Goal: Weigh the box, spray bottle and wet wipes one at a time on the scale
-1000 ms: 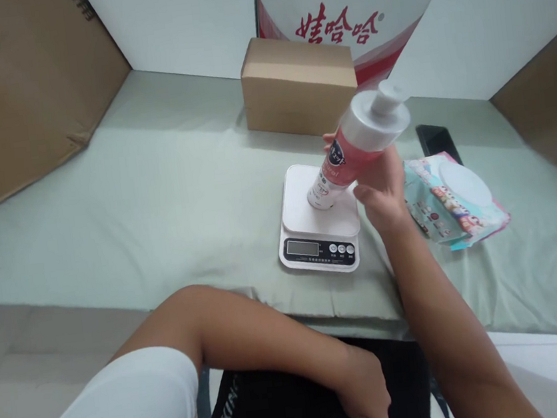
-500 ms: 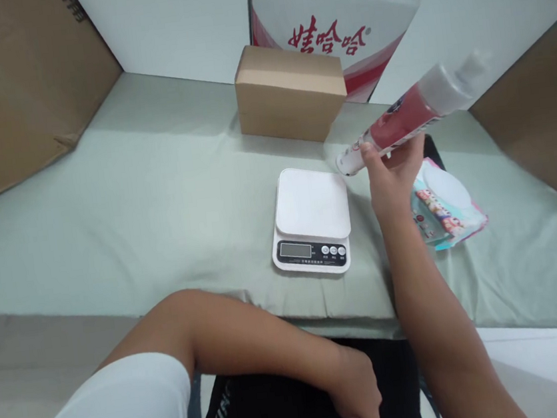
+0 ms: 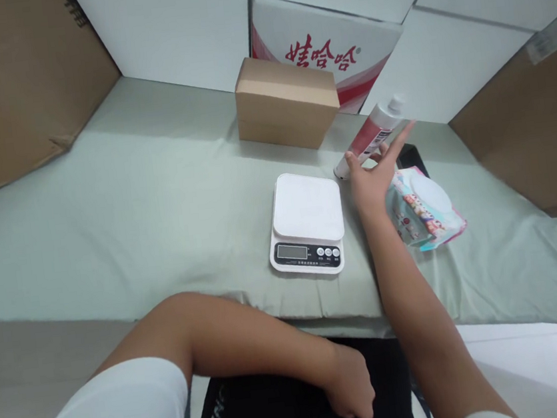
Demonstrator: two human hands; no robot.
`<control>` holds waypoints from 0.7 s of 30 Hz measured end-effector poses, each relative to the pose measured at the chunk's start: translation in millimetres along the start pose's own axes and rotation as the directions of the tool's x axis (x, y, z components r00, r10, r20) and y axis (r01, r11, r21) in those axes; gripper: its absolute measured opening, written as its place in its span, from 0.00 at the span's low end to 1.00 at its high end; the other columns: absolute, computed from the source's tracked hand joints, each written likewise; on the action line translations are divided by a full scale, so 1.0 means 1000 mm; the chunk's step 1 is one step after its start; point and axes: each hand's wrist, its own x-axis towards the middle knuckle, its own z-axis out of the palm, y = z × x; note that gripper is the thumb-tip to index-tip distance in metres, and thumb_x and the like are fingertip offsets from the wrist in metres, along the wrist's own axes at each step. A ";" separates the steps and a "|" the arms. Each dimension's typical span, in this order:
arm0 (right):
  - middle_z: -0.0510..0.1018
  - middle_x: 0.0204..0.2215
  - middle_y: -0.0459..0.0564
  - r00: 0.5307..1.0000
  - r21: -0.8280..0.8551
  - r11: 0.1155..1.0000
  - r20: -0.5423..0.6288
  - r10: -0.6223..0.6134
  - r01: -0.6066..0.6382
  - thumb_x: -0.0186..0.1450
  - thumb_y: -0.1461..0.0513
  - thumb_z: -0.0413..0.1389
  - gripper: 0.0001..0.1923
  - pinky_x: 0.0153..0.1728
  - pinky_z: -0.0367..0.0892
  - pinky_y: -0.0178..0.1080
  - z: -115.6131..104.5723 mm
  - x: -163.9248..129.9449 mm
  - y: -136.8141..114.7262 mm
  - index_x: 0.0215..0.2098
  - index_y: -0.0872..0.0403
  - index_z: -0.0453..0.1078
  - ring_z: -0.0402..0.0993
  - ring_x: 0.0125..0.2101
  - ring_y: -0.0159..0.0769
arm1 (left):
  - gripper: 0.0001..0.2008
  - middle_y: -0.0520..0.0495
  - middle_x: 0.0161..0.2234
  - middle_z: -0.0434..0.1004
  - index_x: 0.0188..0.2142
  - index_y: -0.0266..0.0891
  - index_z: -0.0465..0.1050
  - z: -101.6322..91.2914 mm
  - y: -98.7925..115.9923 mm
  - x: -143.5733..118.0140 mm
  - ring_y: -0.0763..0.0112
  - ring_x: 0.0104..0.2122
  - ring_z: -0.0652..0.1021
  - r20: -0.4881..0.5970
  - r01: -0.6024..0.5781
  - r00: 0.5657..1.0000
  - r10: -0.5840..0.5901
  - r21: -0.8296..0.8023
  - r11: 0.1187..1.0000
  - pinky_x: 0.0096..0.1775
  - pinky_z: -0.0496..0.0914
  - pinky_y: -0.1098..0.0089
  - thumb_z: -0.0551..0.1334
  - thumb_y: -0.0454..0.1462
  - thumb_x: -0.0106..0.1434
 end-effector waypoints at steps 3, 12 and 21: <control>0.63 0.69 0.64 0.988 -0.030 0.999 -0.153 0.009 -0.014 0.60 0.49 0.69 0.65 0.56 0.77 0.57 -0.014 -0.008 -0.021 0.79 0.42 0.30 0.73 0.61 0.49 | 0.06 0.57 0.14 0.65 0.23 0.59 0.82 0.017 0.001 0.009 0.73 0.09 0.46 -0.050 -0.048 0.997 0.050 0.045 0.998 0.16 0.51 0.62 0.70 0.45 0.56; 0.75 0.60 0.55 0.881 0.066 0.879 0.007 -0.474 0.472 0.71 0.53 0.60 0.21 0.67 0.67 0.59 -0.010 -0.001 -0.101 0.61 0.43 0.69 0.73 0.62 0.51 | 0.05 0.60 0.17 0.72 0.28 0.64 0.85 0.051 -0.004 0.035 0.77 0.08 0.45 0.007 -0.115 0.993 0.114 0.040 0.993 0.16 0.49 0.67 0.68 0.46 0.57; 0.65 0.70 0.60 0.673 -0.315 0.885 0.740 0.004 0.342 0.56 0.45 0.73 0.51 0.70 0.21 0.78 0.139 0.162 -0.104 0.70 0.52 0.62 0.38 0.76 0.72 | 0.08 0.57 0.11 0.64 0.12 0.55 0.75 0.026 -0.014 0.032 0.78 0.08 0.44 -0.080 0.225 0.974 -0.213 0.198 0.954 0.16 0.43 0.71 0.70 0.40 0.42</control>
